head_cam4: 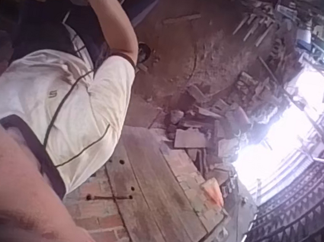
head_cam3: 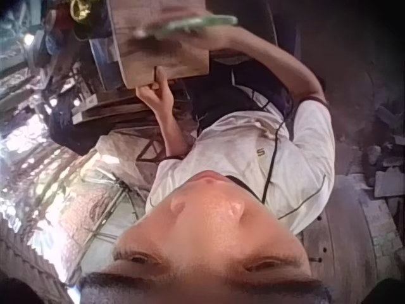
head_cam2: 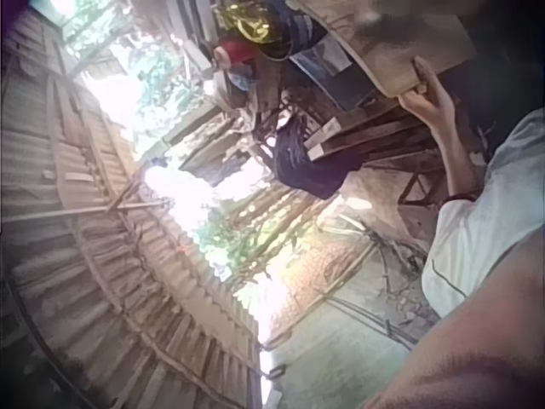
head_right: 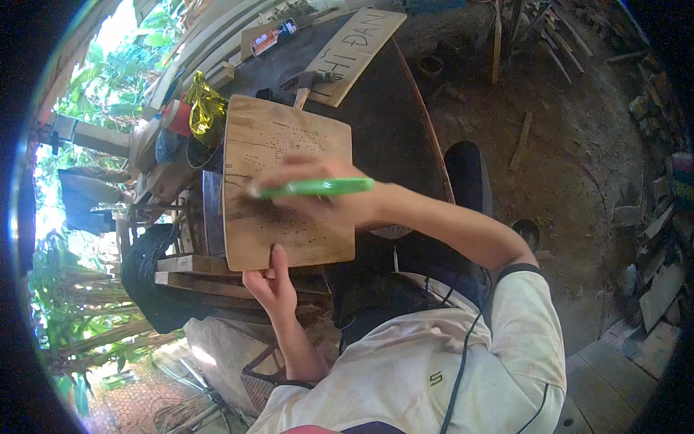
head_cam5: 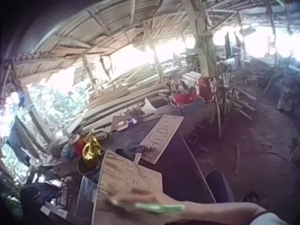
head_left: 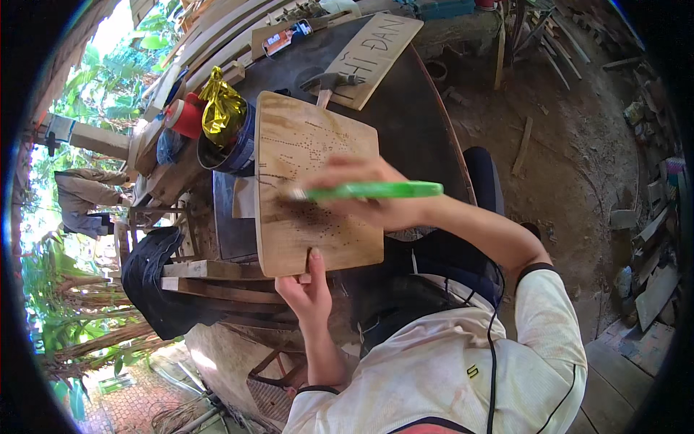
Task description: The person sands a wooden board with sandpaper, cleans it with a brush, drives nails into the board using a hammer, and sands the surface again with sandpaper.
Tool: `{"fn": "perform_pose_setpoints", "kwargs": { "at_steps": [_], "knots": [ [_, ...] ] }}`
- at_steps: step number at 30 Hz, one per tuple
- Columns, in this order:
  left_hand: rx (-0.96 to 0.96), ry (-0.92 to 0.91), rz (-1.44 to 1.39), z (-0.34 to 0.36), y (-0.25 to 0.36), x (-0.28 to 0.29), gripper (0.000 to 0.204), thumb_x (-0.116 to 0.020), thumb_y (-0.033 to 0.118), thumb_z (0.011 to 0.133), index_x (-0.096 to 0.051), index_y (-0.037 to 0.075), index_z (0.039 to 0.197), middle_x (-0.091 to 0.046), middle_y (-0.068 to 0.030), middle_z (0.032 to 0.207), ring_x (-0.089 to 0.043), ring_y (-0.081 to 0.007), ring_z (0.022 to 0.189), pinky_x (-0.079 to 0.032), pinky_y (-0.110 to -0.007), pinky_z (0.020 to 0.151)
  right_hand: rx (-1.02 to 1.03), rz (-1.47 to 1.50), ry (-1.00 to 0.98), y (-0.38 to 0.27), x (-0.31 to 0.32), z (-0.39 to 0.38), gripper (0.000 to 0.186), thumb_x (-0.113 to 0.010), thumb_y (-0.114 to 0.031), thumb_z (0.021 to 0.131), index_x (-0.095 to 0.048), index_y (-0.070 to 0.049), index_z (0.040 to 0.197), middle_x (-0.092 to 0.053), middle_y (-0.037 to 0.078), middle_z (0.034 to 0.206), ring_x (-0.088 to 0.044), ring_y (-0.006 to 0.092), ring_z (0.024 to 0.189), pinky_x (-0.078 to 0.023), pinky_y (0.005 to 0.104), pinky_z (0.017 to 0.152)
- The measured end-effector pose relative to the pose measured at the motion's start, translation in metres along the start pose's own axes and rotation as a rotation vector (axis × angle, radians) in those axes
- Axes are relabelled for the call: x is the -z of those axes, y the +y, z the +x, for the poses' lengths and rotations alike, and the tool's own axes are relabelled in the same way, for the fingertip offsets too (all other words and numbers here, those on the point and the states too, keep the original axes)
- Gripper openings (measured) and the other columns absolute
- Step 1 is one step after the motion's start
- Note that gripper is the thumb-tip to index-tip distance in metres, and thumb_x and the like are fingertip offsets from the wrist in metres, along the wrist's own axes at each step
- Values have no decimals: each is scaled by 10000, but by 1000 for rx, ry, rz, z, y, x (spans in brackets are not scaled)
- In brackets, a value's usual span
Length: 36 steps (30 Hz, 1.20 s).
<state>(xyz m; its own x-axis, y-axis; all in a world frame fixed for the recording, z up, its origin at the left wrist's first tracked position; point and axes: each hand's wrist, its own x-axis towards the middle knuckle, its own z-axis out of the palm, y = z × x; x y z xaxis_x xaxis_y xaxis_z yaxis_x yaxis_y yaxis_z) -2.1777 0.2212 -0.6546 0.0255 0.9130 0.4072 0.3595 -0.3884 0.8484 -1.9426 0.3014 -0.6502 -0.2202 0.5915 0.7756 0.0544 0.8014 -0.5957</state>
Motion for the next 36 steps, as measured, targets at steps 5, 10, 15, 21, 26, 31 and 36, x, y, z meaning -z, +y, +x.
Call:
{"fn": "perform_pose_setpoints", "kwargs": {
  "at_steps": [5,10,15,21,26,31,36],
  "knots": [
    [27,58,-34,-26,-28,36,211,-720,60,1039,-646,-40,1210,-665,-5,975,-486,-25,731,-342,-211,604,-124,235,-310,17,-19,-28,360,-730,-105,1029,-681,-32,1378,-758,130,1144,-750,201,1015,-623,331,757],
    [22,80,-69,-12,-54,117,101,-712,29,1032,-679,-43,1095,-680,0,918,-486,3,700,-334,-189,547,-498,354,49,54,-96,-7,358,-702,-81,1056,-652,-11,1403,-742,76,1159,-757,151,894,-600,269,708],
    [15,88,-53,-15,-89,154,92,-711,49,1038,-687,-28,1081,-675,13,908,-443,-5,674,-306,-193,543,-39,-43,-177,17,-148,-29,256,-672,-27,1038,-713,1,1289,-737,129,1178,-750,178,912,-614,271,692],
    [31,50,-36,-23,-110,222,163,-716,60,1043,-670,-35,1168,-660,15,943,-462,-19,716,-344,-208,578,-452,51,-122,19,-191,-26,299,-724,-148,1032,-729,-16,1300,-765,135,1159,-757,199,887,-626,327,693],
    [45,16,-51,-22,-152,320,186,-715,37,1041,-661,-75,1179,-709,-41,1021,-591,-24,800,-455,-189,611,-564,-172,108,9,-311,-26,273,-675,-124,1076,-687,-28,1331,-743,102,1127,-714,115,817,-583,268,692],
    [-10,-4,-15,-15,-186,405,216,-719,45,1039,-671,-91,1201,-717,-66,1072,-623,-35,837,-484,-188,639,-632,-255,33,11,-389,-20,222,-694,-136,1044,-742,16,1198,-764,70,862,-702,117,716,-556,298,639],
    [14,-21,56,-14,-192,435,217,-718,50,1040,-672,-104,1185,-709,-82,1066,-653,-74,883,-529,-208,691,-634,-279,119,-5,-427,-12,193,-703,-171,1003,-771,8,1028,-752,181,795,-772,283,761,-586,421,707]
  ]
}}
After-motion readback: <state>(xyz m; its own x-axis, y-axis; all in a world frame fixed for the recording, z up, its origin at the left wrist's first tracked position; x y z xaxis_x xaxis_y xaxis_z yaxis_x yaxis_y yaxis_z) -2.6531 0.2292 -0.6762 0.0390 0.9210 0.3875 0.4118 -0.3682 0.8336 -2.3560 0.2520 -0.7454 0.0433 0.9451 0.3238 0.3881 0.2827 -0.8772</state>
